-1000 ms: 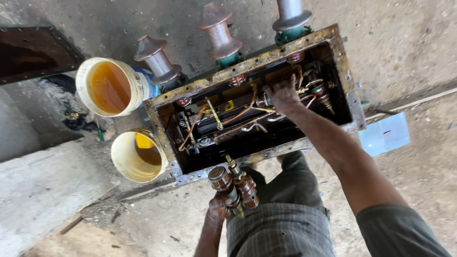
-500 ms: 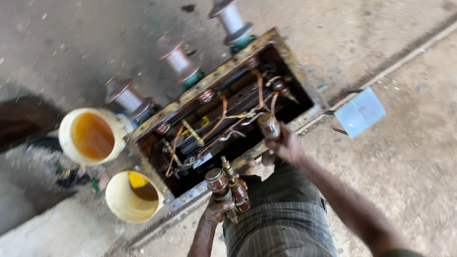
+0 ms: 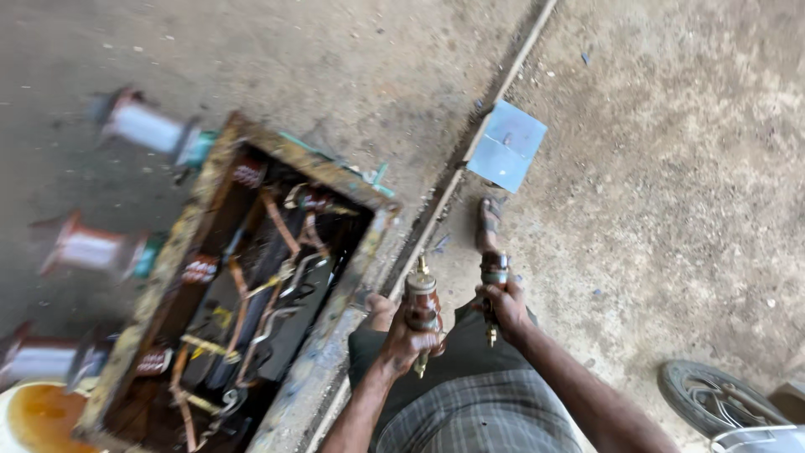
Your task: The person uses a wrench to loosen and unscrew porcelain bushing fittings from the side of an open oil-filled transformer casing, working on the fittings one at a time. They carry each removed bushing to a metal sheet on the ground and stack the removed fittings there.
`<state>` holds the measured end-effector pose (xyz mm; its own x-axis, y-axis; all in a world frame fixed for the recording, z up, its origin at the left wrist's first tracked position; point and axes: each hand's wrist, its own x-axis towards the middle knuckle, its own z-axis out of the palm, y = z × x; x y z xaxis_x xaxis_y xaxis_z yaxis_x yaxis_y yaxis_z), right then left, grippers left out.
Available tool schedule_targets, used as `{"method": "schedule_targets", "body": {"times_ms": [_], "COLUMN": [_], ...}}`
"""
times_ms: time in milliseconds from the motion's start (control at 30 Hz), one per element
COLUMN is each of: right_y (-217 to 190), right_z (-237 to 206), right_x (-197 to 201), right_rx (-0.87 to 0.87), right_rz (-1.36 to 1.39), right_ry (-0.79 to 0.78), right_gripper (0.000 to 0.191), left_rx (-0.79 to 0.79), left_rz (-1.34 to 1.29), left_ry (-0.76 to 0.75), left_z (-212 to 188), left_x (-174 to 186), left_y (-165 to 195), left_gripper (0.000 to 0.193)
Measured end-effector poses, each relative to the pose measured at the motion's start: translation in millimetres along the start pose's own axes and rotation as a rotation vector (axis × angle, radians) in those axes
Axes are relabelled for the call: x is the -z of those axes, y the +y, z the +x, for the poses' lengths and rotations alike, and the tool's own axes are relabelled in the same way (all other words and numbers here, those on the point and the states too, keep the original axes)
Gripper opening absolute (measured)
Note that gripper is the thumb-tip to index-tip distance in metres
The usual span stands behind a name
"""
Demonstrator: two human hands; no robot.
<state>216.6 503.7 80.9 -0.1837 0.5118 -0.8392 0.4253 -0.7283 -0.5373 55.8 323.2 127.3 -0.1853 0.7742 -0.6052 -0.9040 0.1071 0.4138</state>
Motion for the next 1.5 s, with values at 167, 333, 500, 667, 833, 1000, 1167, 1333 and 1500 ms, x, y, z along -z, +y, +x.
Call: {"method": "schedule_targets", "body": {"times_ms": [167, 333, 500, 667, 833, 1000, 1167, 1333, 1500], "right_y": [-92.8, -171.3, -174.0, -162.0, -155.0, -147.8, -146.3, -137.4, -120.6], "right_z": [132.6, 317.1, 475.9, 557.6, 581.6, 586.1, 585.4, 578.9, 580.0], "right_x": [45.0, 88.9, 106.5, 99.2, 99.2, 111.0, 125.6, 138.2, 139.8], "right_rx": [0.096, -0.007, 0.108, -0.053, 0.119, 0.158, 0.241, 0.299, 0.415], "right_rz": [-0.329, -0.446, -0.514, -0.605, -0.962, -1.11, -1.049, -0.976, -0.769], "right_ry": [0.157, 0.084, -0.042, 0.085, 0.028, 0.023, -0.018, -0.085, 0.024], "right_gripper": [0.041, 0.076, 0.054, 0.049, 0.059, 0.057, 0.088, 0.106, 0.105], "left_rx": [0.03, 0.068, 0.131, -0.038, -0.043, -0.091, 0.018, -0.063, -0.043], "left_rz": [-0.275, -0.293, -0.144, -0.099, 0.067, 0.109, 0.444, 0.307, 0.342], "left_ry": [-0.074, 0.239, 0.341, 0.363, 0.54, 0.806, 0.866, 0.674, 0.637], "left_z": [163.7, 373.6, 551.8, 648.0, 662.3, 667.1, 669.5, 656.9, 634.1], "left_x": [-70.9, -119.0, -95.1, -58.2, -48.7, -48.4, -50.2, -45.2, -19.9], "left_y": [-31.2, -66.8, -117.0, -155.9, -167.7, -168.0, -171.6, -176.5, -178.3], "left_gripper": [0.028, 0.041, 0.052, 0.056, 0.075, 0.072, 0.062, 0.08, 0.098]}}
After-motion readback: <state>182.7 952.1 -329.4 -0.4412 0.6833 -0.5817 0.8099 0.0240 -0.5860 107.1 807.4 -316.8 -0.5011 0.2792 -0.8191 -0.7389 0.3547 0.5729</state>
